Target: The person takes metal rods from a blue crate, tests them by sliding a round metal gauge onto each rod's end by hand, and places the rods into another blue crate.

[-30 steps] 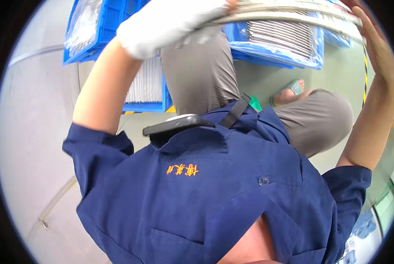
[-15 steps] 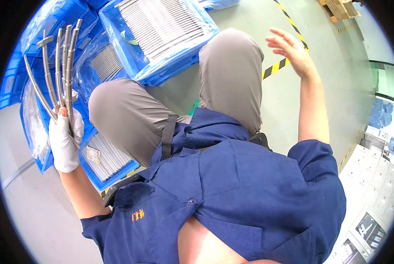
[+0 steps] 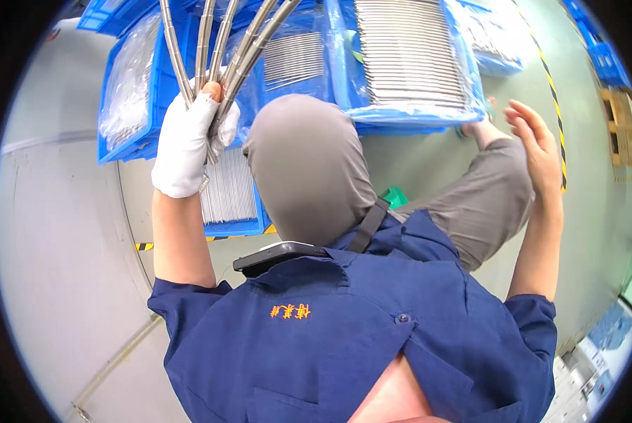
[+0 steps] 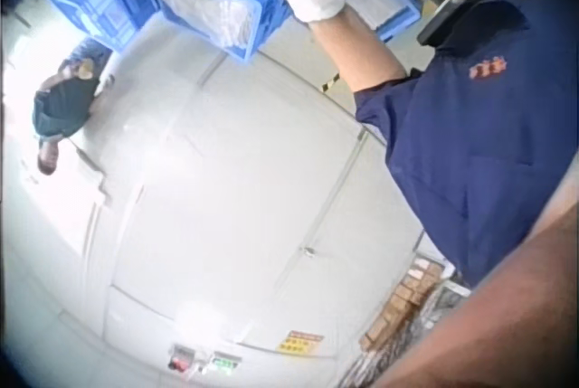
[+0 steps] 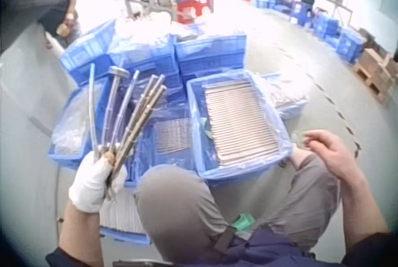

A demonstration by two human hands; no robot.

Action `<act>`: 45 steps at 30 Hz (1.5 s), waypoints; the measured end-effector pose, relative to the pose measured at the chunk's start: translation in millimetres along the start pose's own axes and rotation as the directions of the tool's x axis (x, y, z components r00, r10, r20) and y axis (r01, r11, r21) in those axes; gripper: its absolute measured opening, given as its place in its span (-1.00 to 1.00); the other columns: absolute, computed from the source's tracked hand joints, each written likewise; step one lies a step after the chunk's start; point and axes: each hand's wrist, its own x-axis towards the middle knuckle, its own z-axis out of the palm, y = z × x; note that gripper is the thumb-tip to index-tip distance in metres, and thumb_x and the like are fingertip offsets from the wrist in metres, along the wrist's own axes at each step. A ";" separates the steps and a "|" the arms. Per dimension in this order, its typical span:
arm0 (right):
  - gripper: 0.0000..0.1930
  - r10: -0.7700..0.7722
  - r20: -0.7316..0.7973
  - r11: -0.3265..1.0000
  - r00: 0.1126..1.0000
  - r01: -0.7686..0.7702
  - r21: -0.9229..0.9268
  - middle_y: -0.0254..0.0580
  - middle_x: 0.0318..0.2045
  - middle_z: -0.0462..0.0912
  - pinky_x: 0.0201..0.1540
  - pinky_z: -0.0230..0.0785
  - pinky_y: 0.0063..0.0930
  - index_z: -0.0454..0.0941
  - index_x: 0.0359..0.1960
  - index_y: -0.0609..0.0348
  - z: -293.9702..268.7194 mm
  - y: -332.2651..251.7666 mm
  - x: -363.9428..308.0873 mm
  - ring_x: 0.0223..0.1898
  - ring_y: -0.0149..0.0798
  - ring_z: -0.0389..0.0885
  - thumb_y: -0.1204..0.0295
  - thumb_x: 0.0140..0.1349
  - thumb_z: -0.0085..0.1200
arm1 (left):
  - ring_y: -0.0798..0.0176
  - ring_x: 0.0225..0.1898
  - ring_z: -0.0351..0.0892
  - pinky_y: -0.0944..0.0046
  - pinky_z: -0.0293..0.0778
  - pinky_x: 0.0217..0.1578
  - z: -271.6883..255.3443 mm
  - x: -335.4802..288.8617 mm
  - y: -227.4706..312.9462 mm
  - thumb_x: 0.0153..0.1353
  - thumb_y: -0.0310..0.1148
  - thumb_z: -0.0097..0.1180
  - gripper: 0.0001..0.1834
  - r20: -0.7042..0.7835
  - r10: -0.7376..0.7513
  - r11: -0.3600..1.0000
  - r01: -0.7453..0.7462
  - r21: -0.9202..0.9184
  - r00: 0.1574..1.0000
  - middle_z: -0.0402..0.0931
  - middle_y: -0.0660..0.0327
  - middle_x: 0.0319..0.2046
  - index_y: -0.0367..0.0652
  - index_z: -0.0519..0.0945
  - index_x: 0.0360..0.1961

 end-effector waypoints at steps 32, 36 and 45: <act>-0.79 0.016 0.918 0.873 0.396 -0.453 0.180 -0.45 -0.47 0.44 -0.31 0.18 -0.72 0.46 -0.22 0.08 272.1 -47.8 102.9 -0.42 -0.57 0.30 0.33 0.12 -0.04 | 0.50 -0.69 0.31 0.54 0.18 -0.69 -47.9 5.3 -33.4 0.18 -0.19 -0.05 -0.70 -0.170 -0.141 0.987 0.126 -0.096 0.975 0.41 0.29 -0.65 -0.24 0.44 -0.26; -0.77 0.026 0.802 0.895 0.597 -0.372 0.248 -0.40 -0.40 0.50 -0.25 0.24 -0.69 0.45 -0.18 0.14 231.5 -56.9 109.1 -0.38 -0.56 0.35 0.32 0.19 -0.09 | 0.53 -0.67 0.28 0.52 0.18 -0.67 -30.9 6.6 -30.9 0.14 -0.16 0.00 -0.70 -0.196 -0.132 0.991 0.125 -0.043 0.972 0.37 0.35 -0.65 -0.22 0.45 -0.32; -0.60 -0.353 0.405 0.741 0.843 -0.012 0.672 -0.21 -0.13 0.49 -0.10 0.27 -0.61 0.25 0.09 0.12 86.7 -82.2 124.8 -0.18 -0.46 0.45 0.30 0.23 -0.13 | 0.52 -0.62 0.25 0.51 0.18 -0.63 49.7 36.1 -9.4 0.09 -0.16 0.03 -0.63 0.247 -0.159 0.984 0.133 0.118 0.956 0.33 0.38 -0.59 -0.26 0.46 -0.23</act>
